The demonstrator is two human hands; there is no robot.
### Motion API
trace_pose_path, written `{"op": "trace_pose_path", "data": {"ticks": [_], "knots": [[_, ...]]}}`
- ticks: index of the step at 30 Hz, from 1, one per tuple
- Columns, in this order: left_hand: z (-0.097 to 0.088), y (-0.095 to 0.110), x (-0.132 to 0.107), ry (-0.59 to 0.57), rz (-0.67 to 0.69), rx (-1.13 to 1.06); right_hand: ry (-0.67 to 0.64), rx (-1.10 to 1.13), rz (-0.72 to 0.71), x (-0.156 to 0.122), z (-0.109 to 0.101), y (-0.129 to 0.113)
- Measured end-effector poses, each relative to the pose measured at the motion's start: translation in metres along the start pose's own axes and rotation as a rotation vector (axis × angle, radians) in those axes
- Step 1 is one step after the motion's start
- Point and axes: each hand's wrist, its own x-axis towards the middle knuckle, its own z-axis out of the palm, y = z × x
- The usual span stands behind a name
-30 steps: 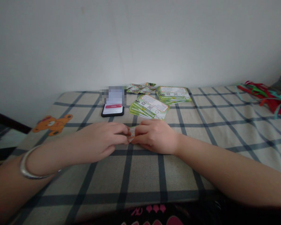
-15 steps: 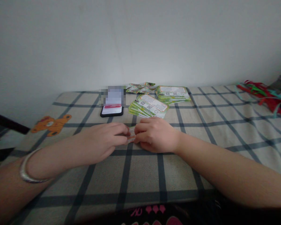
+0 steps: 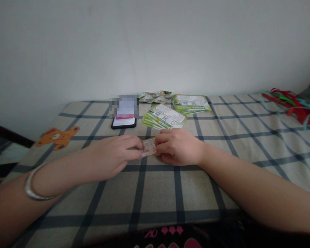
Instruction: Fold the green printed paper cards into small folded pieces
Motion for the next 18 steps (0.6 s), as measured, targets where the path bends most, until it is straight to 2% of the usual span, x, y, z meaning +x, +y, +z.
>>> {"op": "trace_pose_path", "data": {"ticks": [11,18], "knots": [[0.002,-0.003,0.001,0.029,0.028,0.018,-0.093,0.117,0.074,-0.008,-0.011,0.007],[0.003,-0.004,0.000,0.024,0.021,0.020,-0.101,0.147,0.100,-0.009,-0.014,0.008]]}}
